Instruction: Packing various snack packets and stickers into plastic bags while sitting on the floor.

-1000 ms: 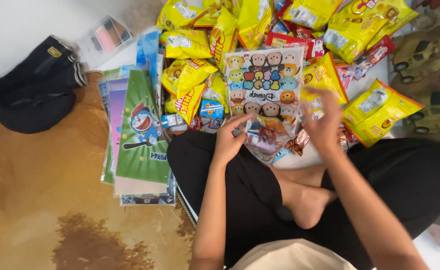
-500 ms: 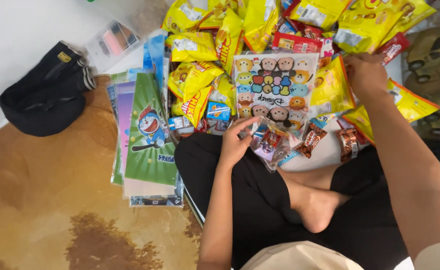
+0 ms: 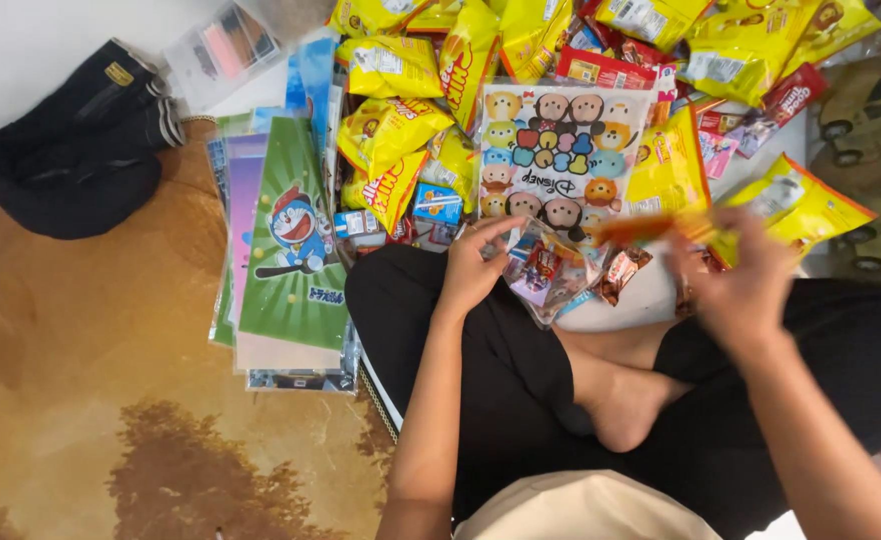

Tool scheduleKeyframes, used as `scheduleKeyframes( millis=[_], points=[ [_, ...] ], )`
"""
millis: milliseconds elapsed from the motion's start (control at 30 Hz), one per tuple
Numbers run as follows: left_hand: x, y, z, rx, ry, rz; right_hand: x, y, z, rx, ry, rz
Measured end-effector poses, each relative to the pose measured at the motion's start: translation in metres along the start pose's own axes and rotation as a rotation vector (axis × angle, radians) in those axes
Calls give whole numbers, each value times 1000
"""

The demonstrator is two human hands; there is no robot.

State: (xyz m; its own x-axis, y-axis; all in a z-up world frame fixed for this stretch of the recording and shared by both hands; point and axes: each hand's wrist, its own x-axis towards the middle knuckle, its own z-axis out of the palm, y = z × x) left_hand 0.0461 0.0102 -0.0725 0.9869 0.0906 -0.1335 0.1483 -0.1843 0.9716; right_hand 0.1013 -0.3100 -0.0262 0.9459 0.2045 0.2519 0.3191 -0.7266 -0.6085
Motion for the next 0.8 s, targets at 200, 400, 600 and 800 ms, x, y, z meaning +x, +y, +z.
scheduleKeyframes(
  millis=[200, 400, 600, 800],
  points=[
    [-2, -11, 5, 68, 82, 66, -10, -75, 38, -1, -244, -372],
    [0, -18, 7, 0, 107, 66, -14, -29, 86, -400, -157, -546],
    [2, -20, 6, -68, 151, 56, -22, -6, 75, 180, 168, -196],
    [6, -30, 6, -79, 146, 42, -79, 61, 151, -154, -371, 136]
  ],
)
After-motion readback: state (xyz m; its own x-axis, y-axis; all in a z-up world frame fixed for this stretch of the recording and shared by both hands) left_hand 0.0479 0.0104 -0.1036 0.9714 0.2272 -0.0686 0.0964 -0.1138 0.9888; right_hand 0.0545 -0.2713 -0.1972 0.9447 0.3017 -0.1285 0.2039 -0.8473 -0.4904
